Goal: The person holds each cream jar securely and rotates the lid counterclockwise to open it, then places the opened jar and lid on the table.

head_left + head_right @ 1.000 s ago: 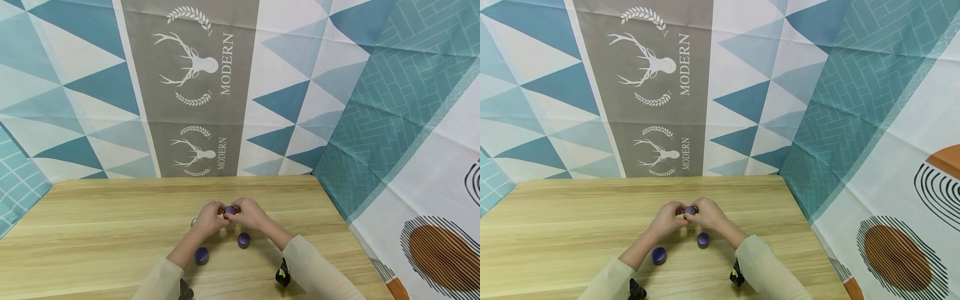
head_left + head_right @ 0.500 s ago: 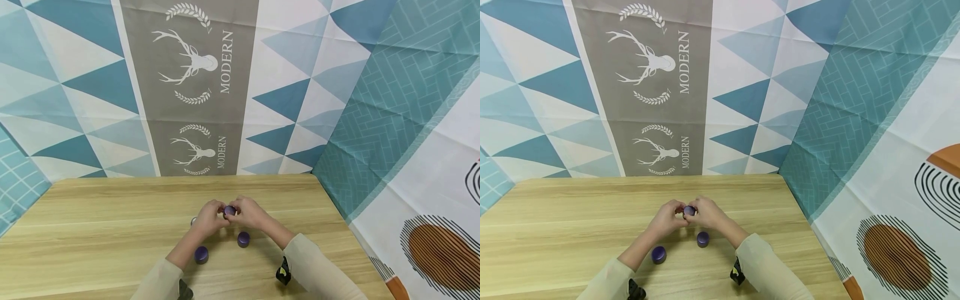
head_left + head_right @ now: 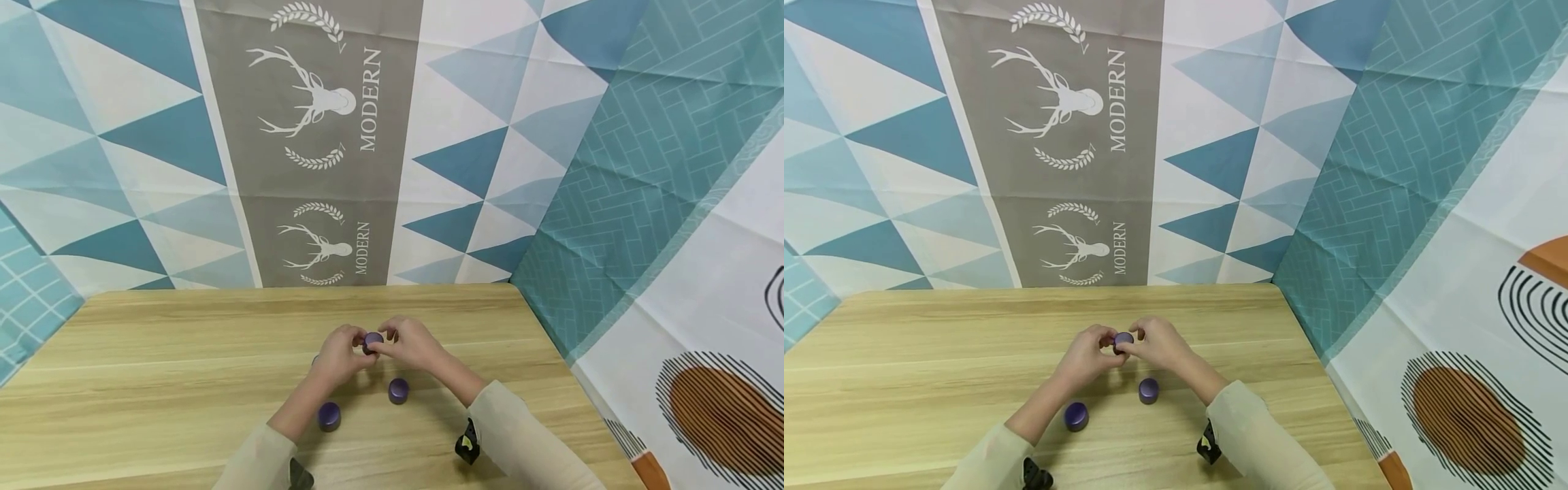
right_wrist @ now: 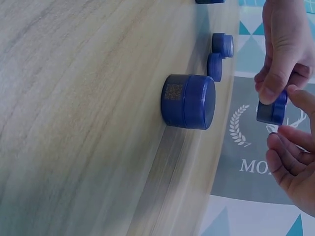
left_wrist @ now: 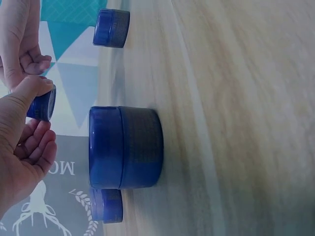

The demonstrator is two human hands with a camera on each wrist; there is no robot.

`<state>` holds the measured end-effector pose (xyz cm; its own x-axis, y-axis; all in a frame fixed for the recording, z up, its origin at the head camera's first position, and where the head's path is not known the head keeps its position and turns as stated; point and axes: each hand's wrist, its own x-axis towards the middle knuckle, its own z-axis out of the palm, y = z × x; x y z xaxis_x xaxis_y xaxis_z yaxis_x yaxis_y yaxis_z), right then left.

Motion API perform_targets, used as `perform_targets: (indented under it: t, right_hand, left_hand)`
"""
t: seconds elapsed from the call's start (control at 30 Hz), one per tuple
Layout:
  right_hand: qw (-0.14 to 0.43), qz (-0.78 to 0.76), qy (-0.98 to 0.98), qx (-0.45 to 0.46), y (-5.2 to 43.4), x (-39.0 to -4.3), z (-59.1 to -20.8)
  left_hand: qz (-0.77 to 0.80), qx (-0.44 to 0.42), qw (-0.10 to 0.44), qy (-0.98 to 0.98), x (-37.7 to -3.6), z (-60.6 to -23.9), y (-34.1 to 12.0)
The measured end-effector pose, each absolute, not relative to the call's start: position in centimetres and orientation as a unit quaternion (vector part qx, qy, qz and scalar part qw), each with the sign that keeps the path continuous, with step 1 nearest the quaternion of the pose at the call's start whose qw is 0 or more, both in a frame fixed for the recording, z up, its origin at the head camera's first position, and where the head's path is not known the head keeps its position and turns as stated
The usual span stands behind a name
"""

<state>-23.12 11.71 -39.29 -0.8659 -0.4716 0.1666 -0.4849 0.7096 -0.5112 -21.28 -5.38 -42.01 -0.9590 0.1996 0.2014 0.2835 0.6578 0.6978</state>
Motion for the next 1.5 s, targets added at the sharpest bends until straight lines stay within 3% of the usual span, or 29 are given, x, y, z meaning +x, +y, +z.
perform_targets:
  t: [0.47,0.8,1.1,1.5]
  right_hand:
    - [-0.011,0.253,-0.916,0.312,11.8,-22.9,-38.5]
    - [0.02,0.262,-0.922,0.284,11.8,-22.7,-38.4]
    - [-0.005,0.241,-0.915,0.324,11.8,-22.5,-38.2]
    - [0.007,0.252,-0.923,0.292,11.7,-22.4,-38.0]
  left_hand:
    - [-0.397,-0.133,0.064,-0.906,-20.9,-41.7,-5.5]
    - [-0.407,-0.122,0.063,-0.903,-20.8,-41.9,-5.6]
    - [-0.41,-0.127,0.067,-0.901,-20.7,-41.8,-5.5]
    - [-0.408,-0.121,0.068,-0.902,-20.6,-41.9,-5.4]
